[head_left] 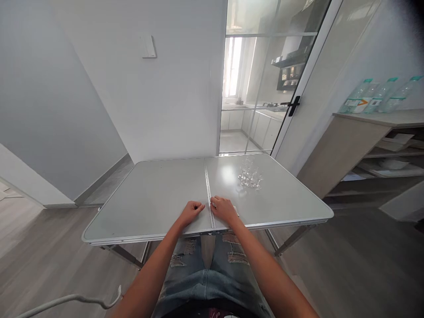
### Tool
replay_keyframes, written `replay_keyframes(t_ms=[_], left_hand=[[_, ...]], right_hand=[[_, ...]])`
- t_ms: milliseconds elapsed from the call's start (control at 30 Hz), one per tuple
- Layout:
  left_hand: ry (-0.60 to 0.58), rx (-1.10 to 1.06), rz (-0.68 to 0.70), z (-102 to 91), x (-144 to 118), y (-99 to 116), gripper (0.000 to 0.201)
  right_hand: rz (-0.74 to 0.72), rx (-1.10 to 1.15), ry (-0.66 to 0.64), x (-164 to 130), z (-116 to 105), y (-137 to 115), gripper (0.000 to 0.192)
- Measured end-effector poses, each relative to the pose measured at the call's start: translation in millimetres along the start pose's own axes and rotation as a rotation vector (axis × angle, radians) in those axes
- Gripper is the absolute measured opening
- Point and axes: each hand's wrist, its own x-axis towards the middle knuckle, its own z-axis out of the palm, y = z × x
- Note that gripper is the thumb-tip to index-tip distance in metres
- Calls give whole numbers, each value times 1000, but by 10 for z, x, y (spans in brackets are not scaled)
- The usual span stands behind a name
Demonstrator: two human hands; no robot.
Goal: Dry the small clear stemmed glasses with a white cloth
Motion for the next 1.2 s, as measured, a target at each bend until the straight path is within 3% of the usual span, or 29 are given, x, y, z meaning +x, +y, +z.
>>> replay_keyframes(t_ms=[167, 333, 467, 600, 800, 933, 1033, 1200], left_hand=[[25, -9, -22, -15, -22, 76, 55], [133, -114, -35, -29, 21, 97, 43], [217, -58, -16, 103, 200, 99, 37], [166, 18, 33, 434, 558, 137, 30], [165, 148, 75, 973, 1349, 181, 30], [38, 222, 9, 1195, 1875, 233, 61], [-15, 174, -8, 1344, 2165, 291, 79], [-83, 194, 5, 1577, 2433, 341, 85]], right_hand=[[54, 101, 60, 4, 21, 24, 23], [218, 376, 387, 23, 41, 198, 36], [473, 456, 636, -60, -41, 629, 29], [735, 406, 761, -217, -126, 1265, 22], [902, 564, 709, -250, -121, 2023, 50], [899, 673, 573, -163, -141, 2269, 63], [901, 680, 523, -86, -192, 2383, 62], [790, 725, 458, 78, -238, 2542, 46]])
